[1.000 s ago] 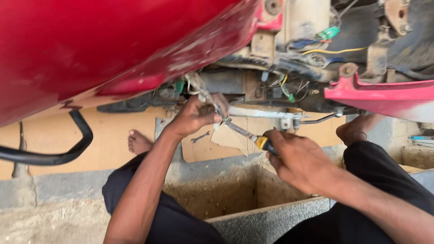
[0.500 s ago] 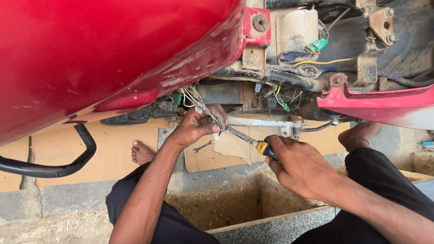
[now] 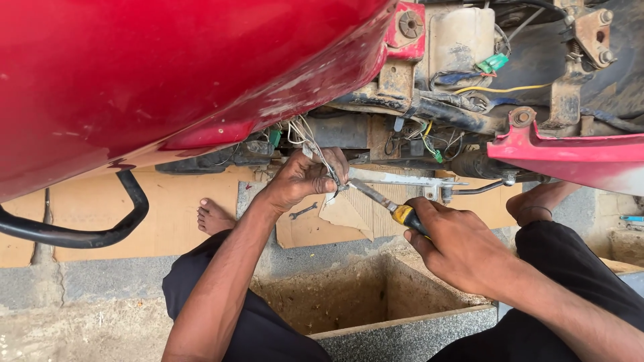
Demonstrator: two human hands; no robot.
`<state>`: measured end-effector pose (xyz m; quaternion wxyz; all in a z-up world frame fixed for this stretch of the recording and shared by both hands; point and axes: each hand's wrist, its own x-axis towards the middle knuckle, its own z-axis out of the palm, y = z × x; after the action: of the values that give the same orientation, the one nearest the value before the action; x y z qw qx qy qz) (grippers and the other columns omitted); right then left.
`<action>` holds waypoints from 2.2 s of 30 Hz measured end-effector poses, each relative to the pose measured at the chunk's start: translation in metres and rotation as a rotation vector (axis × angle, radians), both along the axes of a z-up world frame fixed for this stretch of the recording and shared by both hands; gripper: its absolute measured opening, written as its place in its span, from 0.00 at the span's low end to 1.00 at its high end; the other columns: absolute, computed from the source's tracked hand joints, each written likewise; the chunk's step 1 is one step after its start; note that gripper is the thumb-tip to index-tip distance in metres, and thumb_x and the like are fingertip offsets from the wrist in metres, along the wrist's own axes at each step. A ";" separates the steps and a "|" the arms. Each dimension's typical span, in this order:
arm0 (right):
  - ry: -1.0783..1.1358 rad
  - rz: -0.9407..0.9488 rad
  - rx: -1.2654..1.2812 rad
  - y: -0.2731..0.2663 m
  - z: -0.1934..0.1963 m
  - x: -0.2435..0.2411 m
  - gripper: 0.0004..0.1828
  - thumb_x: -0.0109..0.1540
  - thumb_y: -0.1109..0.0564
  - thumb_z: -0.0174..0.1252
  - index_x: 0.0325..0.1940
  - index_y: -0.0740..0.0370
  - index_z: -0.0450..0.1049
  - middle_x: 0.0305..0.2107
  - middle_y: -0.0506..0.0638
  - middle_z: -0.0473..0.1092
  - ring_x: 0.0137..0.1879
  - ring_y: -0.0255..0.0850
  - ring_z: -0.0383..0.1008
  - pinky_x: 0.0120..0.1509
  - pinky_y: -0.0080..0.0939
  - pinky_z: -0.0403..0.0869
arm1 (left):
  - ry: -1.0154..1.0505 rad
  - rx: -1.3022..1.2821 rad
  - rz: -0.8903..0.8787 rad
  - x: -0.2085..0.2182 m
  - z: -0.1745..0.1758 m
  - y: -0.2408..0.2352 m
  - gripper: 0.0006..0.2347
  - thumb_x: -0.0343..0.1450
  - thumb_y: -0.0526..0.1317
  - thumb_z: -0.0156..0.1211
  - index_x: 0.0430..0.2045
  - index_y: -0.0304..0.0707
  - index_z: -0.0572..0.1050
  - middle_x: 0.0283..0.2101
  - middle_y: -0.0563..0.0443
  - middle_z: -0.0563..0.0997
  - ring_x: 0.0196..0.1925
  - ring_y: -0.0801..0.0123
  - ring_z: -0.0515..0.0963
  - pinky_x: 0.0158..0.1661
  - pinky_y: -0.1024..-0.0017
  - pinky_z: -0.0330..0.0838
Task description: The person sits on the ground and uses pliers to strip the insulation from wires on a red motorcycle. They repeatedly grip and pull the wire ends to expose the metal strands.
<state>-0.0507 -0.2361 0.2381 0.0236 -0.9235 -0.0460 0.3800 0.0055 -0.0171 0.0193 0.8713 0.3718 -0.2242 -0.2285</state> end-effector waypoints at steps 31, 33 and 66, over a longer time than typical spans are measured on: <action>-0.061 0.066 0.187 0.005 -0.007 -0.009 0.22 0.62 0.47 0.52 0.58 0.57 0.64 0.34 0.63 0.75 0.44 0.65 0.75 0.47 0.64 0.70 | -0.063 0.074 0.016 -0.003 0.001 0.009 0.11 0.69 0.45 0.72 0.34 0.37 0.80 0.40 0.56 0.74 0.43 0.74 0.74 0.48 0.71 0.72; -0.053 0.053 0.135 0.007 -0.005 -0.007 0.22 0.63 0.44 0.55 0.57 0.56 0.64 0.32 0.63 0.76 0.44 0.65 0.75 0.48 0.64 0.70 | -0.072 0.061 0.006 -0.003 0.002 0.011 0.11 0.69 0.45 0.72 0.34 0.37 0.80 0.41 0.56 0.74 0.43 0.75 0.74 0.47 0.72 0.71; -0.103 -0.057 0.049 -0.008 -0.032 -0.014 0.33 0.56 0.43 0.61 0.59 0.63 0.67 0.37 0.67 0.75 0.47 0.64 0.76 0.53 0.60 0.72 | -0.153 0.341 -0.058 -0.011 0.008 0.010 0.15 0.72 0.38 0.69 0.51 0.31 0.81 0.35 0.40 0.86 0.33 0.65 0.84 0.35 0.70 0.78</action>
<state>-0.0650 -0.2444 0.2057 0.0547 -0.9419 -0.0304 0.3300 -0.0055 -0.0069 0.0276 0.7692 0.5237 -0.2583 -0.2595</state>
